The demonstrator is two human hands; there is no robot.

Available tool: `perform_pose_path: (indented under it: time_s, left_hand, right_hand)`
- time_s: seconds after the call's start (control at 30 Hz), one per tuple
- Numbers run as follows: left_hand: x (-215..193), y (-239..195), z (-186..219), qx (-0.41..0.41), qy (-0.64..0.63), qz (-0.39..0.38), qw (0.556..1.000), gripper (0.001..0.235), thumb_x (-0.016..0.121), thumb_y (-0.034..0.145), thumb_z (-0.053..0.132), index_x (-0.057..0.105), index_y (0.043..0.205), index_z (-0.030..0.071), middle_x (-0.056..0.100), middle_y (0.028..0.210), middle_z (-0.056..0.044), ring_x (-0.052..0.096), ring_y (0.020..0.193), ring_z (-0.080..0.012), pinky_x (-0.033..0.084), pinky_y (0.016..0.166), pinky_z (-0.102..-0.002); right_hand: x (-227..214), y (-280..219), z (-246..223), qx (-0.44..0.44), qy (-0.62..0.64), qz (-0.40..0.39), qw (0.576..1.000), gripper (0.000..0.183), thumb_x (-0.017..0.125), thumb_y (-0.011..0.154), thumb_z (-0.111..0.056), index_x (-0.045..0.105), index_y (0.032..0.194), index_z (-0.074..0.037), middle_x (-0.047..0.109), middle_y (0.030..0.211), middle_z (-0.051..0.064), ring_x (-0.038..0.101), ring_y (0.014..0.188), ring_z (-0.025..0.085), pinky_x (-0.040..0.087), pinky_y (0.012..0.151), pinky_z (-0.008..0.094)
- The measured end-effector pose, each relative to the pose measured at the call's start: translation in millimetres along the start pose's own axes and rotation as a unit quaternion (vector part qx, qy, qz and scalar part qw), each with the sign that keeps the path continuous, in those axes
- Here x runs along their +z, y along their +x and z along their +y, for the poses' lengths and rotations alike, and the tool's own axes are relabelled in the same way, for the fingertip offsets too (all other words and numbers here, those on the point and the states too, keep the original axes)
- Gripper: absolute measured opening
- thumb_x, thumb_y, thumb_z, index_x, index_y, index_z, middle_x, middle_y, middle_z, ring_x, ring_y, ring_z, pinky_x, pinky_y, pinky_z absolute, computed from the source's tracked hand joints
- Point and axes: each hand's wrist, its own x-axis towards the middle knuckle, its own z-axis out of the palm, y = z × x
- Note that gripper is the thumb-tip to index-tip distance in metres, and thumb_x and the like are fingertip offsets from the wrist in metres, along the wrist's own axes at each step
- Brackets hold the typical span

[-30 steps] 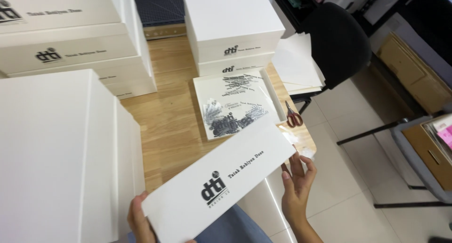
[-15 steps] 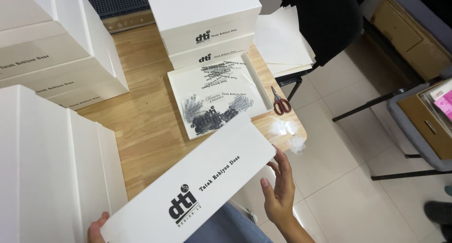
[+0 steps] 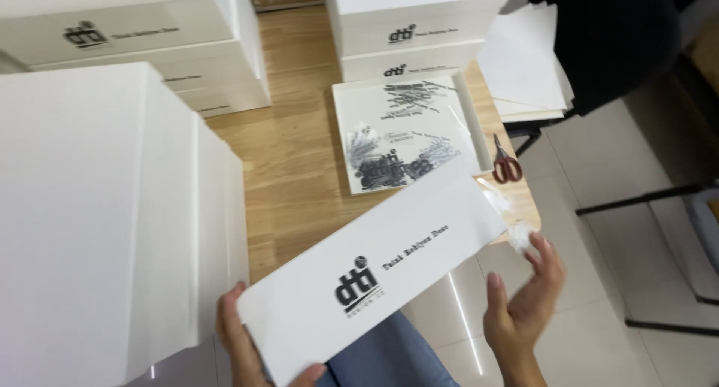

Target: Applying small adhesive labels to the sides of white cardboard box lids

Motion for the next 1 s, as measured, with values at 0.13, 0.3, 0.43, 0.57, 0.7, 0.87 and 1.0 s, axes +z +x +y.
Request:
perform_pose_path:
  time_s: [0.13,0.3,0.43,0.57,0.7,0.87,1.0]
  left_hand:
    - [-8.8,-2.6,-25.0,0.128,0.098,-0.084,0.983,0.141,0.09,0.05,0.046,0.013,0.161,0.006,0.016,0.162,-0.018,0.024,0.151,-0.0317,0.021,0.122,-0.046]
    - [-9.1,-8.6,-20.8,0.138,0.086,-0.133,0.978,0.138,0.092,0.062,0.048,0.005,0.161,0.006,0.008,0.165,-0.02,0.017,0.156,-0.0354,0.022,0.122,-0.05]
    - [-5.8,-11.2,-17.2,0.148,0.087,-0.155,0.973,0.131,0.092,0.069,0.044,0.007,0.16,0.003,0.01,0.167,-0.024,0.012,0.158,-0.0388,0.018,0.125,-0.052]
    - [-2.2,-15.8,-19.8,0.166,0.067,-0.161,0.971,0.127,0.09,0.074,0.044,0.007,0.16,0.002,0.006,0.169,-0.024,0.007,0.16,-0.0395,0.015,0.127,-0.054]
    - [0.8,-15.6,-18.5,0.179,0.042,-0.154,0.971,0.125,0.091,0.075,0.042,0.009,0.159,0.0,0.011,0.166,-0.027,0.015,0.158,-0.0429,0.021,0.126,-0.054]
    - [-1.9,-17.2,-9.7,0.159,0.032,-0.169,0.972,0.115,0.09,0.078,0.04,0.016,0.158,0.003,0.017,0.164,-0.022,0.015,0.159,-0.0419,0.023,0.126,-0.055]
    - [0.5,-18.2,-14.5,0.181,0.03,-0.158,0.97,0.116,0.091,0.078,0.042,0.018,0.158,0.001,0.019,0.163,-0.025,0.015,0.159,-0.0449,0.024,0.126,-0.057]
  right_hand:
    - [-0.2,7.1,-38.7,-0.142,-0.047,-0.082,0.985,0.024,0.066,0.095,-0.01,0.059,0.114,0.001,0.063,0.112,0.018,0.063,0.108,0.031,0.052,0.076,0.03]
    - [24.4,26.5,-103.6,-0.223,0.047,-0.293,0.929,0.012,0.075,0.086,-0.001,0.063,0.091,-0.002,0.064,0.08,0.008,0.058,0.072,0.024,0.051,0.067,0.03]
    - [30.4,32.4,-114.8,-0.173,-0.019,-0.393,0.903,0.008,0.075,0.087,-0.005,0.068,0.086,-0.009,0.069,0.08,-0.001,0.062,0.073,0.016,0.052,0.064,0.027]
    - [27.1,34.4,-122.8,-0.111,-0.059,-0.422,0.898,0.008,0.075,0.086,-0.008,0.069,0.084,-0.011,0.069,0.079,-0.003,0.064,0.07,0.011,0.052,0.06,0.024]
    - [27.1,30.9,-114.5,-0.124,-0.077,-0.41,0.9,0.009,0.076,0.085,-0.006,0.069,0.086,-0.012,0.071,0.082,-0.002,0.064,0.067,0.01,0.056,0.062,0.022]
    - [27.0,27.7,-117.1,-0.127,-0.087,-0.402,0.903,0.011,0.076,0.084,-0.003,0.068,0.084,-0.011,0.072,0.08,-0.001,0.063,0.067,0.011,0.055,0.061,0.022]
    - [27.6,22.3,-116.5,-0.146,-0.107,-0.39,0.903,0.012,0.074,0.085,-0.002,0.066,0.08,-0.01,0.07,0.076,0.0,0.063,0.067,0.013,0.053,0.062,0.022]
